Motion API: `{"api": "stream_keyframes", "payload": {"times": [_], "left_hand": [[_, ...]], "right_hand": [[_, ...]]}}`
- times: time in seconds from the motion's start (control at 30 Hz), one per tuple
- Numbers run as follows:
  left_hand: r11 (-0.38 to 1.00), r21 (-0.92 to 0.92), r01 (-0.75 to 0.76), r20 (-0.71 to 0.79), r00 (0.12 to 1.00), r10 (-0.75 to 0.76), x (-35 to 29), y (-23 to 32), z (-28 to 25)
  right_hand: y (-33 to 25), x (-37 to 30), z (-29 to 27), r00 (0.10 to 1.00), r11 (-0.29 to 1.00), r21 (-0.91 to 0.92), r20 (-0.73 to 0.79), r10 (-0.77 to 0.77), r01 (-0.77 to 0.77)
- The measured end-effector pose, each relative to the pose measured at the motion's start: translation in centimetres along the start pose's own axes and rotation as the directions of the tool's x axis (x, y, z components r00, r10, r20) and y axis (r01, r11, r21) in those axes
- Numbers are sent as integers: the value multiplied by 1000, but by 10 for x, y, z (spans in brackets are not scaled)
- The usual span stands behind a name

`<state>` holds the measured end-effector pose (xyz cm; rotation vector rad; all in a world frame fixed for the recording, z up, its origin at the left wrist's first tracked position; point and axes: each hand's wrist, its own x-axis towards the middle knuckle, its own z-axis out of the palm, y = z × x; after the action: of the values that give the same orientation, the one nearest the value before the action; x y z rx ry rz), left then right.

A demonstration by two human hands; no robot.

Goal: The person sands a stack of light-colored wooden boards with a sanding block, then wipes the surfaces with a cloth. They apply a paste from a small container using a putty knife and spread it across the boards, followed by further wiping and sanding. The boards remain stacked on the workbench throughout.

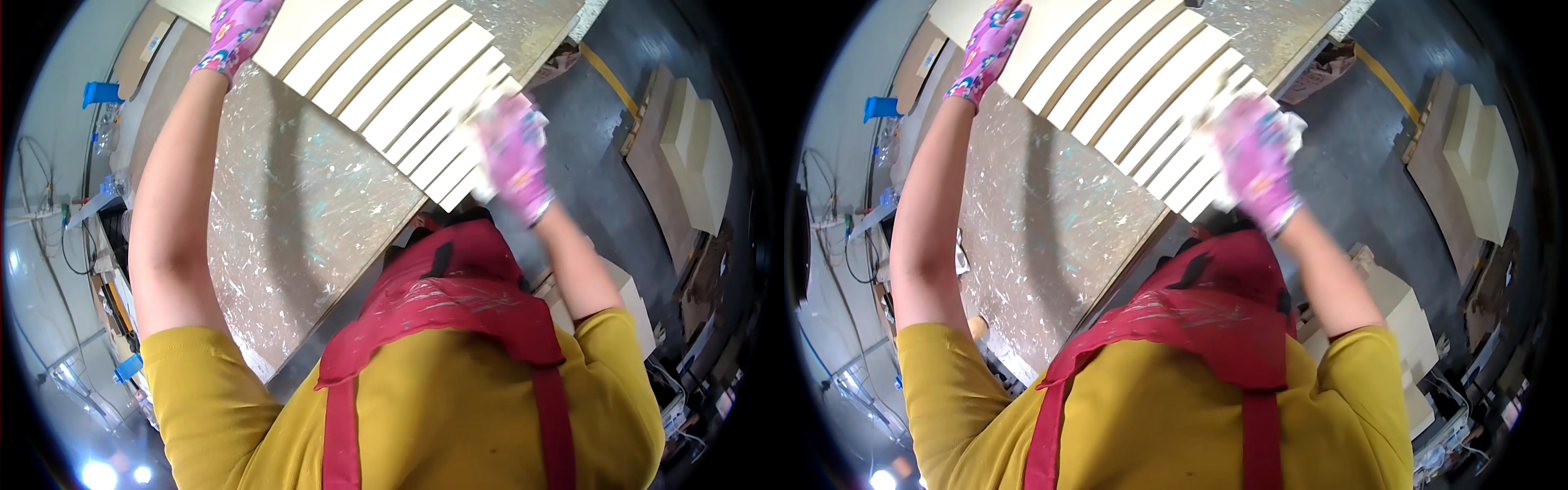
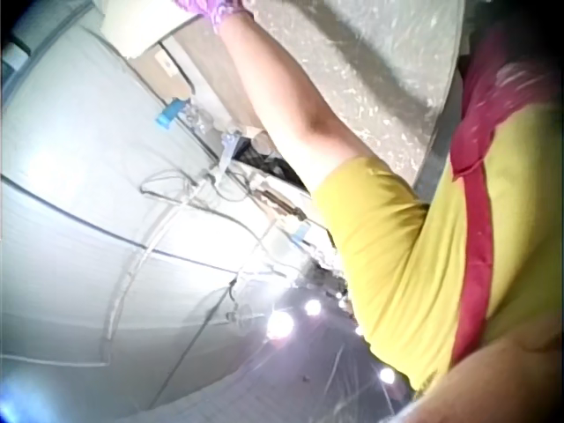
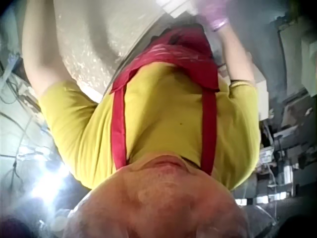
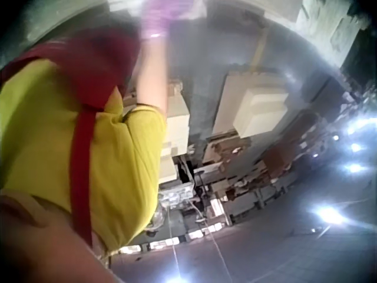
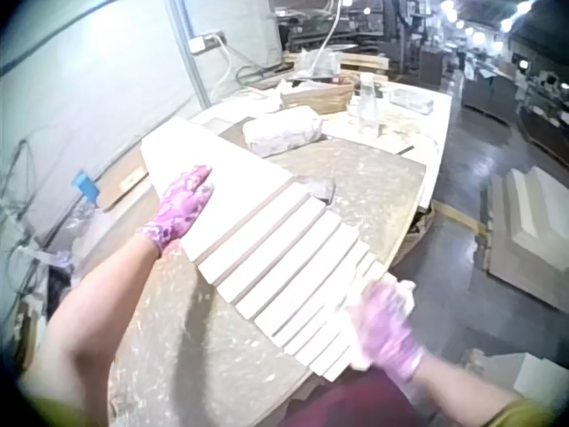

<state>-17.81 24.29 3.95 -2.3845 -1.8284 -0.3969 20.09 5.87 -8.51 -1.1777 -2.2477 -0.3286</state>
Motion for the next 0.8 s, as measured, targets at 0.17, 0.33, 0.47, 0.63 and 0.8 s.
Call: {"api": "stream_keyframes", "payload": {"times": [0.17, 0.33, 0.47, 0.63, 0.8], "left_hand": [[996, -75, -43, -94, 995, 36, -1, -14, 10], [991, -123, -52, -52, 998, 46, 8, -18, 10], [1000, -13, -7, -53, 999, 6, 7, -18, 15], [1000, 8, 16, -33, 999, -16, 2, -23, 8], [993, -110, 39, 3, 999, -39, 6, -11, 9]], "right_hand": [[-68, 12, -24, 984, 932, 342, 167, 63, -117], [42, 36, -9, 952, 955, 112, -111, 286, -274], [-59, 27, -10, 739, 898, 111, 616, 274, -426], [-15, 9, -18, 961, 887, 376, 171, 217, -267], [-32, -8, -24, 932, 976, 140, 347, 108, -165]]}}
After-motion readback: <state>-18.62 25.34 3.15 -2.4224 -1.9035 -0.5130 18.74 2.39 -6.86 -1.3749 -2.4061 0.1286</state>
